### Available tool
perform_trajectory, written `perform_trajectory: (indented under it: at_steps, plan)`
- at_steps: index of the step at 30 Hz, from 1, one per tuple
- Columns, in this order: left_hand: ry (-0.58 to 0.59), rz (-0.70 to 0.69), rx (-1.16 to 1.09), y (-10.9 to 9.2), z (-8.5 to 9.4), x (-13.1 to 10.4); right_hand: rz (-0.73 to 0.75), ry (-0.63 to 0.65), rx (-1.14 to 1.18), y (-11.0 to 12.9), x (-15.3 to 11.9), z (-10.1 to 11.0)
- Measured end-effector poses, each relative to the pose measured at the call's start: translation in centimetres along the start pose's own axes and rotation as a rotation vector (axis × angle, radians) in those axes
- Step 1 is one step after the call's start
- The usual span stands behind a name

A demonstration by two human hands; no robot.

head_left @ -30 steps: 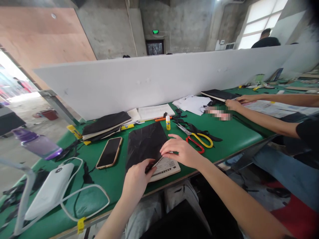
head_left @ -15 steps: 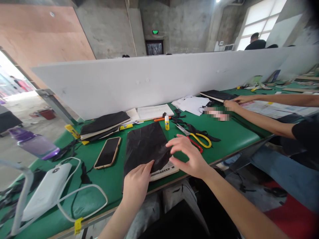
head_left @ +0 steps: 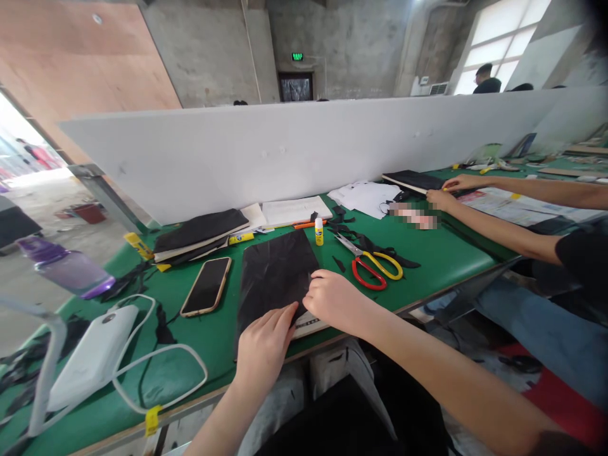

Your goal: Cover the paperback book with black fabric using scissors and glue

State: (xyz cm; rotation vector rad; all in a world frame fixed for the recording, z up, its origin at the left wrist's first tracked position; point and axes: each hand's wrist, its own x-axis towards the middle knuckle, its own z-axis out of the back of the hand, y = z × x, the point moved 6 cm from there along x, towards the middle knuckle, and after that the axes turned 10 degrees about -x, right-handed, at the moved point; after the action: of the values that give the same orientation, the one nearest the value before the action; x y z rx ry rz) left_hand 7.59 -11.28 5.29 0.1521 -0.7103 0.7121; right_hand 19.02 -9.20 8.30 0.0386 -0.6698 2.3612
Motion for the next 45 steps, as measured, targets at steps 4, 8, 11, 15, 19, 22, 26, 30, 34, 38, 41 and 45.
perform_trajectory:
  at_steps: [4, 8, 11, 15, 19, 22, 26, 30, 34, 38, 41, 45]
  plan:
    - [-0.017, 0.141, -0.108, 0.8, 0.7, -0.2, -0.028, -0.092, -0.029, 0.1, -0.8, -0.1]
    - [-0.035, 0.137, -0.143, 1.2, 1.2, -0.2, -0.051, -0.174, -0.039, 0.3, -1.2, -0.3]
    - [-0.022, 0.1, -0.107, 1.1, 1.1, 0.0, -0.066, -0.23, -0.044, 0.5, -1.5, -0.6]
    - [0.015, 0.014, -0.035, 0.2, 0.6, 0.2, -0.073, -0.3, -0.003, 0.5, -2.3, -0.6]
    - [0.006, -0.059, 0.027, -0.3, 0.2, -0.2, -0.116, -0.335, 0.15, -0.3, -3.6, -0.1]
    - [-0.003, -0.091, 0.046, -0.3, 0.1, -0.5, -0.122, -0.362, 0.185, -0.9, -4.6, 0.1]
    - [-0.017, -0.12, 0.034, -0.6, 0.1, -0.7, -0.061, -0.454, 0.076, -0.5, -5.9, -0.4]
    - [-0.041, -0.133, -0.005, -0.6, 0.6, -1.3, -0.055, -0.512, -0.014, 0.4, -7.0, -1.2]
    - [-0.008, -0.161, 0.013, 0.1, 1.0, -2.6, -0.034, -0.515, -0.056, 1.4, -7.7, -1.8]
    - [0.04, -0.2, 0.048, 0.7, 1.3, -3.7, -0.033, -0.506, -0.048, 1.6, -7.9, -2.1]
    - [0.041, -0.249, 0.058, 0.8, 1.3, -4.1, -0.03, -0.483, -0.035, 1.2, -7.9, -2.2]
    - [0.049, -0.269, 0.046, 0.9, 1.0, -4.2, -0.028, -0.462, -0.05, 0.6, -8.2, -2.3]
